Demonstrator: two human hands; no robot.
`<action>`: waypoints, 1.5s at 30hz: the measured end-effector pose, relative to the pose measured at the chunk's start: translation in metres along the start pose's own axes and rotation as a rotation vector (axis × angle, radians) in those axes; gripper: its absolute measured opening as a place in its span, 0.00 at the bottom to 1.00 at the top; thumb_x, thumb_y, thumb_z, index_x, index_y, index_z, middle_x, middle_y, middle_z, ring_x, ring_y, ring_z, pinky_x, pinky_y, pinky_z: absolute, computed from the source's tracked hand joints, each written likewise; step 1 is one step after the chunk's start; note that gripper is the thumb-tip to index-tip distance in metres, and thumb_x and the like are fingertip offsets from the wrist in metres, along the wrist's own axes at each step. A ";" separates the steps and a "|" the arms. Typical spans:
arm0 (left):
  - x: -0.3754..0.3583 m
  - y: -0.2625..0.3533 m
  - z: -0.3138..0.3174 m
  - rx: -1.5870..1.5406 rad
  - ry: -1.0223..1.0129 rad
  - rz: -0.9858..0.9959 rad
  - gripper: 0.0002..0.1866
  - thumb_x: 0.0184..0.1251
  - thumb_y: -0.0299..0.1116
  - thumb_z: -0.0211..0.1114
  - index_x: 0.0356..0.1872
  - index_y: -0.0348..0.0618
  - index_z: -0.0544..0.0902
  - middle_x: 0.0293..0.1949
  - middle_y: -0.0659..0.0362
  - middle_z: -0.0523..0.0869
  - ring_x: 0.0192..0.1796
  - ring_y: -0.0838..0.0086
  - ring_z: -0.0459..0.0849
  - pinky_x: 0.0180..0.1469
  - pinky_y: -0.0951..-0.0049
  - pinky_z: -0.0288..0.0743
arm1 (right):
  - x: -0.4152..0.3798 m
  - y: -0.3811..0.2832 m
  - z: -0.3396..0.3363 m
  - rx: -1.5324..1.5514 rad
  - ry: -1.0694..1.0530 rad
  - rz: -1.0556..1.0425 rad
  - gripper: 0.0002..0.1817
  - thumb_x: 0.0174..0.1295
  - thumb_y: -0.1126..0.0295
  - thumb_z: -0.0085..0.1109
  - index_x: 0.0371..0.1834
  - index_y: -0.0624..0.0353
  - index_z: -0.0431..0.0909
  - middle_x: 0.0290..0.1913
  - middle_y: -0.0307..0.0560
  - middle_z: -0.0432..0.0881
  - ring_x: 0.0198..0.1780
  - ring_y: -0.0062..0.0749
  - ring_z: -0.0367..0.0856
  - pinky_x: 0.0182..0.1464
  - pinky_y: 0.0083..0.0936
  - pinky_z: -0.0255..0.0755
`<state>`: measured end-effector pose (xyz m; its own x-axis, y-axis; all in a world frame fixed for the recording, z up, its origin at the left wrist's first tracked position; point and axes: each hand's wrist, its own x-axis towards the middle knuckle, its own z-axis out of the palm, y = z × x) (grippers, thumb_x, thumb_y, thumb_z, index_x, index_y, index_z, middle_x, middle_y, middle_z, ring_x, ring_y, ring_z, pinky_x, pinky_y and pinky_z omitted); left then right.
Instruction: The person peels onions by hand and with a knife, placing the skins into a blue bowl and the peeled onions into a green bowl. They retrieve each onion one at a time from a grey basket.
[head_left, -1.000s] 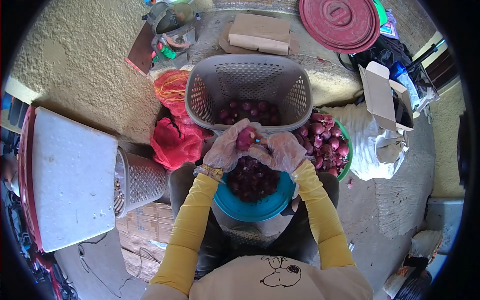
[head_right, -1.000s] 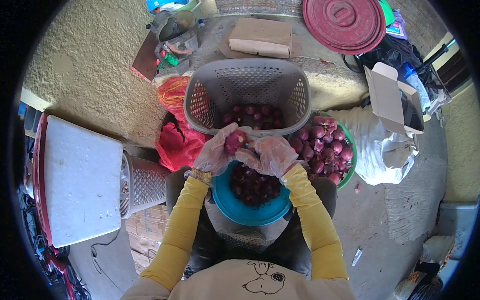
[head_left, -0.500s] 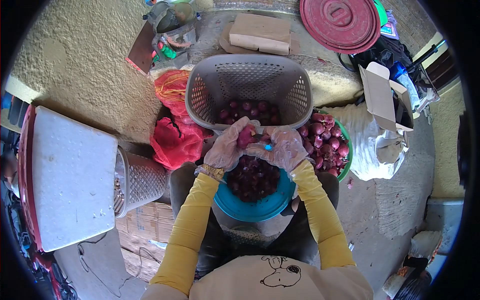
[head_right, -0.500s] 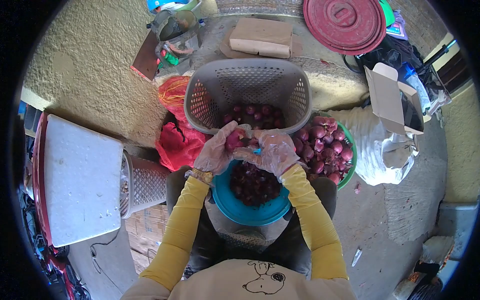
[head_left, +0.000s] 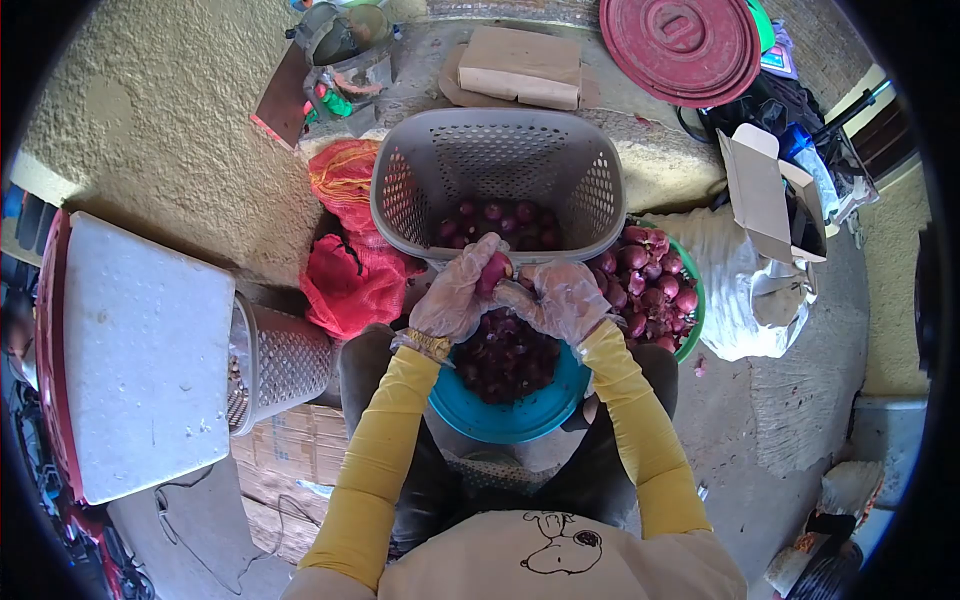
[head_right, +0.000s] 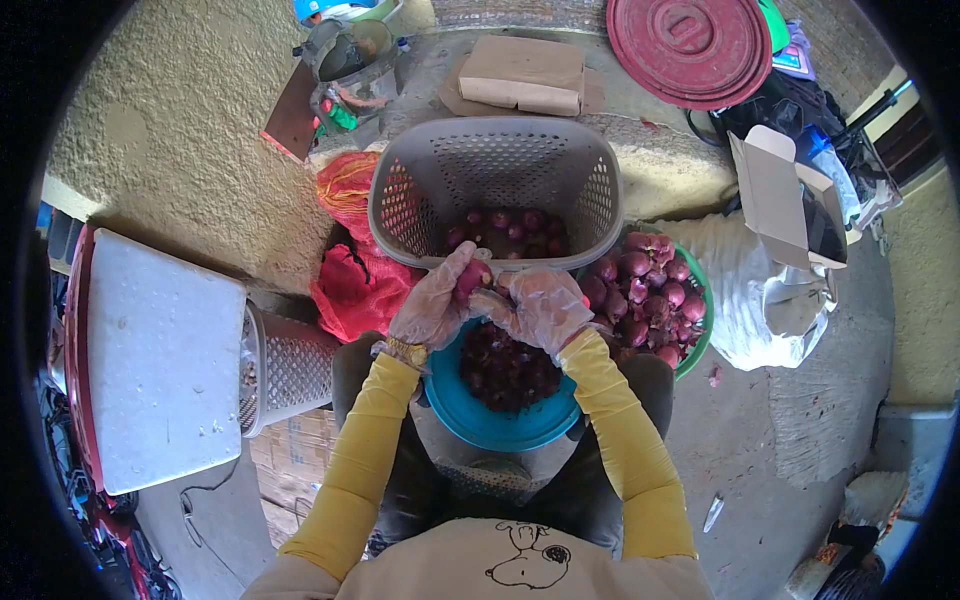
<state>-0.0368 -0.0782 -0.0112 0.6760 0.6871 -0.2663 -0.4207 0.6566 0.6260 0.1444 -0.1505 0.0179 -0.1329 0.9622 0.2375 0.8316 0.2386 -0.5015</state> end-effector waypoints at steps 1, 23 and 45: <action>0.001 -0.001 -0.002 0.000 0.000 0.000 0.24 0.80 0.50 0.63 0.56 0.36 0.80 0.42 0.56 0.85 0.39 0.69 0.86 0.42 0.69 0.84 | -0.001 0.001 0.001 0.000 0.000 0.000 0.24 0.69 0.44 0.63 0.37 0.56 0.87 0.26 0.56 0.84 0.32 0.61 0.84 0.35 0.48 0.76; 0.000 0.012 -0.007 -0.139 0.081 0.008 0.28 0.82 0.53 0.58 0.64 0.35 0.76 0.48 0.52 0.83 0.52 0.54 0.87 0.57 0.53 0.88 | -0.009 -0.001 0.001 -0.109 -0.456 0.034 0.36 0.64 0.28 0.58 0.32 0.55 0.89 0.30 0.55 0.87 0.35 0.55 0.88 0.41 0.49 0.79; -0.007 0.010 0.005 0.314 0.116 -0.145 0.30 0.77 0.63 0.61 0.46 0.39 0.85 0.35 0.59 0.85 0.35 0.75 0.84 0.39 0.71 0.82 | -0.010 0.020 0.002 -0.106 0.082 -0.051 0.37 0.50 0.27 0.71 0.44 0.50 0.90 0.19 0.50 0.80 0.25 0.51 0.83 0.30 0.43 0.75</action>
<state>-0.0427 -0.0782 0.0007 0.6346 0.6361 -0.4389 -0.1070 0.6348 0.7652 0.1610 -0.1551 0.0044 -0.1354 0.9345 0.3293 0.8778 0.2673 -0.3975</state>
